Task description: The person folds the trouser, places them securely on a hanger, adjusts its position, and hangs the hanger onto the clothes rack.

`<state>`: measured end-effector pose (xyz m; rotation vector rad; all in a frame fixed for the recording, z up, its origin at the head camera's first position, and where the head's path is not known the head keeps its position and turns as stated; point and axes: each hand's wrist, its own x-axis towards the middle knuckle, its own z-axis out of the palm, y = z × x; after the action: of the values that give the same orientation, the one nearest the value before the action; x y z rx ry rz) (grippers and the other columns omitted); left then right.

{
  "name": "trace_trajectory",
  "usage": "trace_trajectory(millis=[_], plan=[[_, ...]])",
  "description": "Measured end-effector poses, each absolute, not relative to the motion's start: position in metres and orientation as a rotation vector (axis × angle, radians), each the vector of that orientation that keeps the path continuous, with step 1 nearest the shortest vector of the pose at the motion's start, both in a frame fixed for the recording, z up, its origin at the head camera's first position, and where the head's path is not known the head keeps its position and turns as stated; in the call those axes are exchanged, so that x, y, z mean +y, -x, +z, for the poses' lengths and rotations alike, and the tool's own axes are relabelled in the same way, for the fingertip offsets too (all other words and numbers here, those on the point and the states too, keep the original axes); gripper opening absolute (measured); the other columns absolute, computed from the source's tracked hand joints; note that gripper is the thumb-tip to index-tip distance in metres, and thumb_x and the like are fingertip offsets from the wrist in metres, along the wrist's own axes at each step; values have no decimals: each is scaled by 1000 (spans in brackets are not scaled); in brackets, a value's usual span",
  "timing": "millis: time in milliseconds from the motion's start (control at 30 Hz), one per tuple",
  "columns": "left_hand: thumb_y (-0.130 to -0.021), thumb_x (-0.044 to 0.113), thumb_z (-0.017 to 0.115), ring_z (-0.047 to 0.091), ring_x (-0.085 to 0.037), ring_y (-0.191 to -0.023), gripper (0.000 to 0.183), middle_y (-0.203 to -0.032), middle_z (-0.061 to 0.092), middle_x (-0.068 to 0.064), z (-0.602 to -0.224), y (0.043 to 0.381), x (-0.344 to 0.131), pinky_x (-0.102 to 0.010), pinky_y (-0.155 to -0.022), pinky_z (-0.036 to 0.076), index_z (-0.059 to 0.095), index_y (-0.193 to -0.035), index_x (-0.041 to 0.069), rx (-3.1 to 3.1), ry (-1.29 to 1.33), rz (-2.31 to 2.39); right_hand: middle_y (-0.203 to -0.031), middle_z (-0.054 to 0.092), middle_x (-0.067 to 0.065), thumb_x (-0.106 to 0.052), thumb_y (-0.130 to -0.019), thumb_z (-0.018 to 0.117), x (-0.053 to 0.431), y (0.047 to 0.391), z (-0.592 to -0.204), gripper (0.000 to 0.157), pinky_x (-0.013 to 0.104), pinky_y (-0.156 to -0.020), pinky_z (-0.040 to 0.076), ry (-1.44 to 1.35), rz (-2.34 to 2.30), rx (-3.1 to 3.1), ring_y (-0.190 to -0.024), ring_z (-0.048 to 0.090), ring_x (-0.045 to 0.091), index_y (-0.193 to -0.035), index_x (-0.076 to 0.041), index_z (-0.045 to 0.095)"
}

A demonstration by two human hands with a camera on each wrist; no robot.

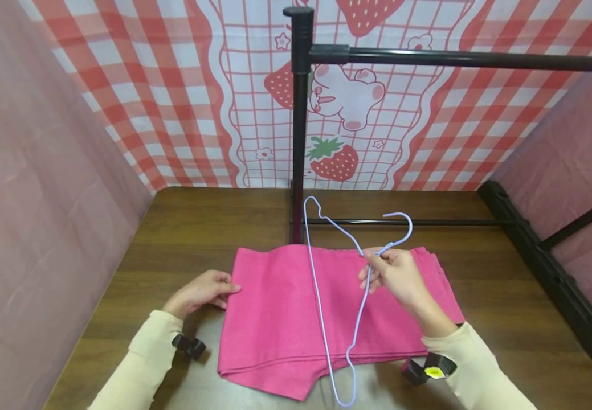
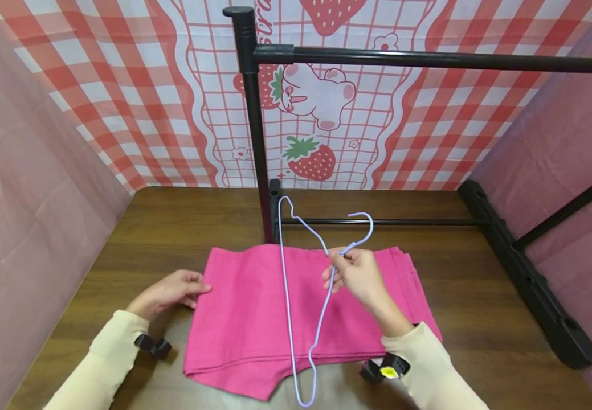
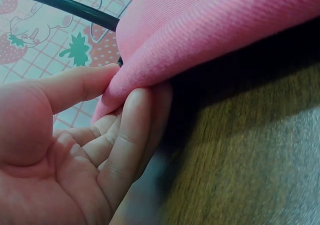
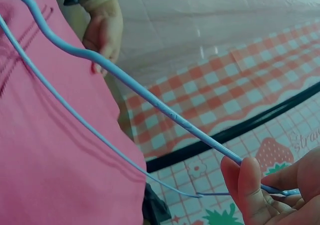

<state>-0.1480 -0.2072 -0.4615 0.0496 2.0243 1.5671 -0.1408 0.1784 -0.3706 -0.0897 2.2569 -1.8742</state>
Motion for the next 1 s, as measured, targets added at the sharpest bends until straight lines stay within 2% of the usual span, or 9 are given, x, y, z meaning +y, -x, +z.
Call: trace_trajectory(millis=[233, 500, 800, 1000], plan=[[-94, 11, 60, 55, -5, -62, 14, -70, 56, 4, -464, 148, -208, -19, -58, 53, 57, -82, 4, 2026, -36, 1561, -63, 65, -3, -8, -101, 47, 168, 130, -373, 34, 28, -52, 57, 104, -1864, 2250, -55, 66, 7, -117, 22, 53], [-93, 11, 60, 54, -7, -60, 12, -72, 54, 2, -465, 149, -209, -20, -58, 53, 57, -84, 3, 2039, -4, 1552, -63, 66, -3, -7, -102, 45, 161, 125, -374, 37, 29, -52, 57, 89, -1882, 2198, -55, 67, 8, -123, 23, 49], [-93, 11, 60, 55, -6, -62, 13, -72, 55, 2, -465, 150, -207, -20, -58, 54, 58, -86, 1, 2025, -23, 1561, -66, 68, 17, -3, -101, 41, 157, 120, -371, 38, 35, -51, 58, 152, -1774, 2258, -51, 67, 11, -129, 22, 45], [-93, 12, 60, 58, -6, -64, 15, -73, 58, 2, -465, 150, -206, -20, -60, 55, 60, -91, -2, 2019, -36, 1537, -63, 66, 21, -2, -100, 41, 153, 116, -371, 37, 37, -46, 56, 175, -1713, 2311, -45, 62, 10, -128, 21, 47]])
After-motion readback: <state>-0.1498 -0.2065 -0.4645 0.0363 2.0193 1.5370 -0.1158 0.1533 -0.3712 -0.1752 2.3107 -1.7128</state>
